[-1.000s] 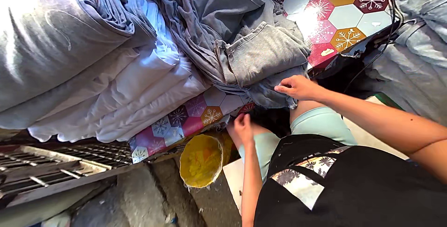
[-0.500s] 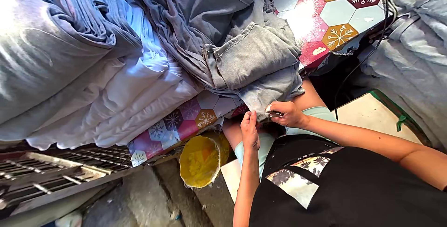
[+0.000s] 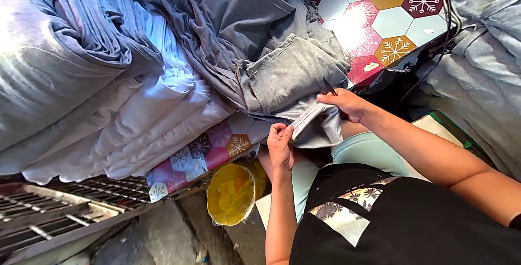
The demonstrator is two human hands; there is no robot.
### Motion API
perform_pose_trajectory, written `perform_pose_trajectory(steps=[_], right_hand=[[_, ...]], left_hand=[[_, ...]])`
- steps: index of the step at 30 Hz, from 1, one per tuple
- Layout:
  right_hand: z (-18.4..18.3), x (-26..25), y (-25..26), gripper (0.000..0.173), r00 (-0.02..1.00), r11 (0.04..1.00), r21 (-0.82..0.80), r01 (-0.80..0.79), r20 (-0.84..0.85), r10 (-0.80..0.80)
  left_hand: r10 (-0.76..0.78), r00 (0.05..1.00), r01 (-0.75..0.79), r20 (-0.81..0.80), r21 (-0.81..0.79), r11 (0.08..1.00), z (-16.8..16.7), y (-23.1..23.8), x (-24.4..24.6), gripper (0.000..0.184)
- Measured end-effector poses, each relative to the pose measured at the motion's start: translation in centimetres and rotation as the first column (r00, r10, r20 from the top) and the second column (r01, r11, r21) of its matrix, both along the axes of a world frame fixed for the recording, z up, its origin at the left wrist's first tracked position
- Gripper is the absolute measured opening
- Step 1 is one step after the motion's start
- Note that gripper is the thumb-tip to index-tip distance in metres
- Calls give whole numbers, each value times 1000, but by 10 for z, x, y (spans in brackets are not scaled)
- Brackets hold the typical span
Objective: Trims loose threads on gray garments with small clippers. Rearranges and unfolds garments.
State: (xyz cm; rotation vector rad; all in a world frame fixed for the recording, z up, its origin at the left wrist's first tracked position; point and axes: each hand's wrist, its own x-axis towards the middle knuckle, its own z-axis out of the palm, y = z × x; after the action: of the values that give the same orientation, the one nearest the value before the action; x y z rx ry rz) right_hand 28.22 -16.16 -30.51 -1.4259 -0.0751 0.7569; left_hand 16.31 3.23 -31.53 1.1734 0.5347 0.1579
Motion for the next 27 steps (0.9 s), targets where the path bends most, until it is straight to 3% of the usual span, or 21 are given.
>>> perform_pose_trajectory(steps=[2, 4, 6, 8, 9, 11, 13, 16, 19, 22, 25, 27], right_hand=[[-20, 12, -3, 24, 930, 957, -261, 125, 368, -21], [-29, 9, -3, 30, 730, 957, -239, 163, 682, 46], [-25, -8, 10, 41, 648, 980, -195, 34, 751, 127], [-22, -20, 26, 24, 679, 979, -170, -115, 706, 202], [-21, -21, 33, 15, 745, 980, -134, -146, 637, 198], [-11, -13, 38, 8, 918, 997, -47, -59, 390, 73], [-11, -1, 37, 11, 949, 985, -114, 129, 302, -89], [-15, 0, 24, 22, 833, 943, -218, 253, 544, -98], [-15, -19, 20, 32, 701, 991, -126, 37, 710, 64], [-24, -32, 30, 13, 579, 973, -215, -82, 784, 222], [-20, -22, 33, 10, 814, 978, -179, -103, 550, 186], [-15, -16, 30, 11, 889, 989, -128, -74, 442, 124]], left_hand=[[-22, 1000, 23, -18, 47, 999, -2, -1, 3, 13], [-53, 998, 56, -27, 137, 989, -3, -3, 4, 13], [-97, 994, 104, -41, 240, 965, -1, -6, 2, 7], [-134, 989, 145, -53, 348, 926, 0, -8, 1, 23], [-142, 988, 156, -65, 395, 905, 0, -7, 0, 32], [-150, 986, 168, -74, 389, 906, 0, -5, -2, 44], [-148, 986, 165, -74, 348, 923, -1, -5, -5, 50], [-144, 987, 159, -68, 333, 930, -5, -5, -4, 54], [-163, 985, 175, -64, 324, 930, -6, -6, -4, 56], [-196, 979, 205, -62, 314, 927, -3, -8, -4, 57], [-201, 978, 209, -60, 322, 923, -4, -7, -5, 53], [-187, 981, 194, -53, 309, 931, -5, -6, -6, 52]])
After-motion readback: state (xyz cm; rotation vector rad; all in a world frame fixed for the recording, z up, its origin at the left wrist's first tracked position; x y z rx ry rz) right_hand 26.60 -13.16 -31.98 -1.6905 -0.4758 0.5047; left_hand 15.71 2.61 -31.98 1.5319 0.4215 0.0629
